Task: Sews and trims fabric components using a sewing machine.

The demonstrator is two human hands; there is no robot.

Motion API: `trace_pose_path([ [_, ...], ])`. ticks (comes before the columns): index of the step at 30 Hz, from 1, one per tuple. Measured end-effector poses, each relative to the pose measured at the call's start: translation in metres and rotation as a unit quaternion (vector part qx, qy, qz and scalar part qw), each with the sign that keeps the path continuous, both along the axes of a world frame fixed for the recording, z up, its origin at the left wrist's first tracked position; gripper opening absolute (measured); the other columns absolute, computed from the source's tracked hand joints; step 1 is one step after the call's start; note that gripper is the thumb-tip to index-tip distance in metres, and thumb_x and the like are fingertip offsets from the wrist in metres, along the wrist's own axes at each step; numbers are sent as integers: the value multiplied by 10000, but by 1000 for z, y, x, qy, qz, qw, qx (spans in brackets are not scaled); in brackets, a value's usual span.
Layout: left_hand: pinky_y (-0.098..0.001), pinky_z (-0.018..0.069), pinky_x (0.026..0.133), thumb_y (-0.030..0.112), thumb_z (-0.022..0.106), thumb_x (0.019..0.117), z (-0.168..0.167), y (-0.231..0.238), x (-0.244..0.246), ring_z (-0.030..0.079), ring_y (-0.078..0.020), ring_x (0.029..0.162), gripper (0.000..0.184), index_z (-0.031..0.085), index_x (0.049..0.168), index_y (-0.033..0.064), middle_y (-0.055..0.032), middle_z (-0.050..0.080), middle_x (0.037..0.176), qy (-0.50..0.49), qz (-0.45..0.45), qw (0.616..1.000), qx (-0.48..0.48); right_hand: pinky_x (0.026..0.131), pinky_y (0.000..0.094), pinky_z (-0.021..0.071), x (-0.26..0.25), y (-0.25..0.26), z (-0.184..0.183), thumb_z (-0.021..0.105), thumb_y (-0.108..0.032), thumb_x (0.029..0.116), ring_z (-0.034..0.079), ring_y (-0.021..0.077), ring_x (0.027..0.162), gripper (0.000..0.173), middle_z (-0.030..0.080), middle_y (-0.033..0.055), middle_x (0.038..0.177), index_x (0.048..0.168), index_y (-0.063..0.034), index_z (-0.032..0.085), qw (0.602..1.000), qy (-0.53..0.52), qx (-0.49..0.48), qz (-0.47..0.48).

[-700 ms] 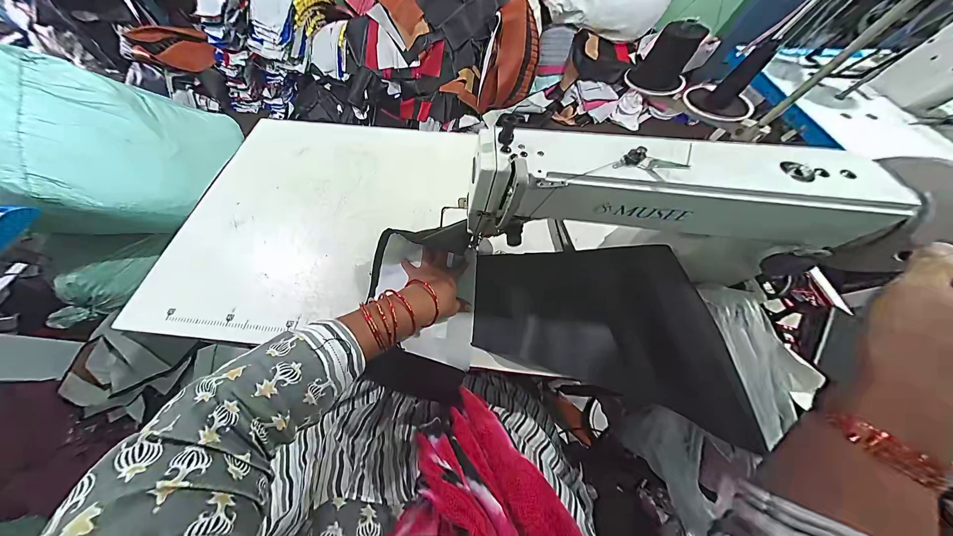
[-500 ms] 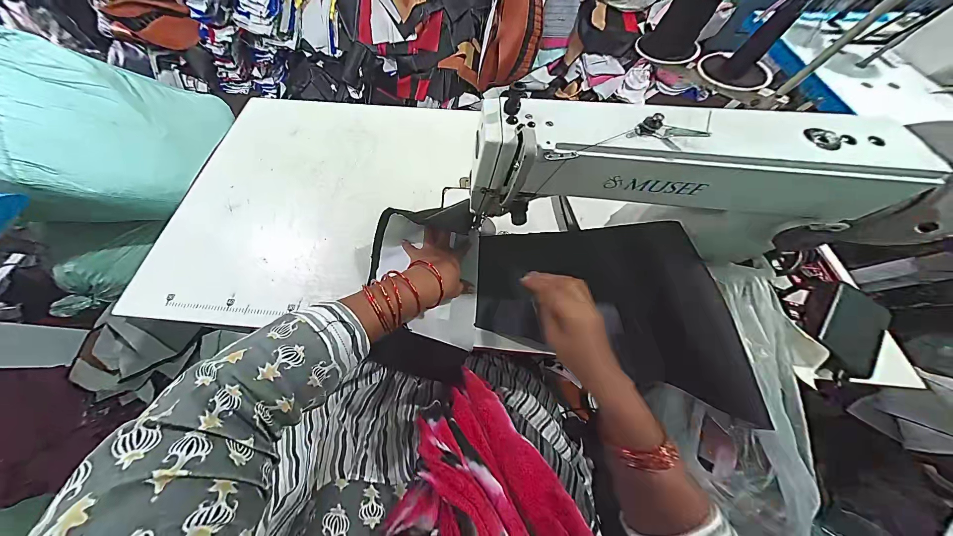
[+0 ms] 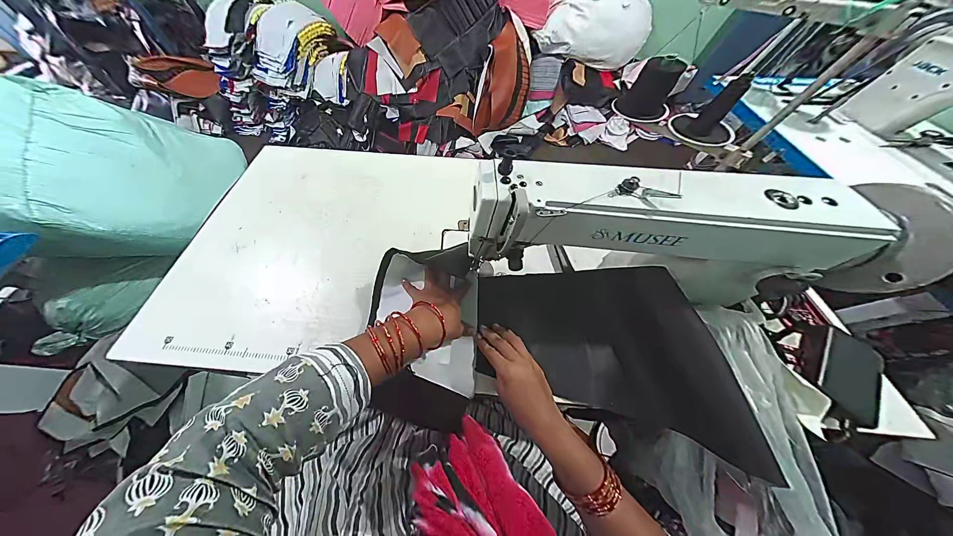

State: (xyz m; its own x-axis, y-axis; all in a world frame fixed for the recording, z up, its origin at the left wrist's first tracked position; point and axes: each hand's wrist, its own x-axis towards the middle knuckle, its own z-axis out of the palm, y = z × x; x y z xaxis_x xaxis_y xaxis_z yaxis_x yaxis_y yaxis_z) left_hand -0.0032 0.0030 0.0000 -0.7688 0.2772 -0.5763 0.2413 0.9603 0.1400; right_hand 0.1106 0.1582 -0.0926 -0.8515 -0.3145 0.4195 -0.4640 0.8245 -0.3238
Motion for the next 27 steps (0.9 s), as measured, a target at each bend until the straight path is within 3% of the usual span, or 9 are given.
trace_pose_path([
  [9,-872,169,1044,597,694,897,0,1,-3,54,-528,1546,955,161,1653,363,-243,90,1700,-4,-6,1000,-14,1047,466,525,-2,-2,3,591,162,801,659,366,1231,413,716,153,1271,1144,0,756,1000,13,16,6],
  [19,-864,181,1045,509,750,881,4,5,-11,92,-532,1539,982,169,1655,340,-255,134,1687,-3,3,1000,-9,1041,478,528,-15,3,6,583,172,815,642,374,1256,396,705,151,1292,1135,1,741,999,4,28,22],
  [27,-869,183,1043,568,725,887,5,8,-19,79,-534,1541,985,160,1657,331,-248,134,1691,-5,4,1000,-14,1050,474,522,-24,5,8,565,175,836,628,367,1277,378,700,145,1305,1120,-3,742,999,-8,38,23],
])
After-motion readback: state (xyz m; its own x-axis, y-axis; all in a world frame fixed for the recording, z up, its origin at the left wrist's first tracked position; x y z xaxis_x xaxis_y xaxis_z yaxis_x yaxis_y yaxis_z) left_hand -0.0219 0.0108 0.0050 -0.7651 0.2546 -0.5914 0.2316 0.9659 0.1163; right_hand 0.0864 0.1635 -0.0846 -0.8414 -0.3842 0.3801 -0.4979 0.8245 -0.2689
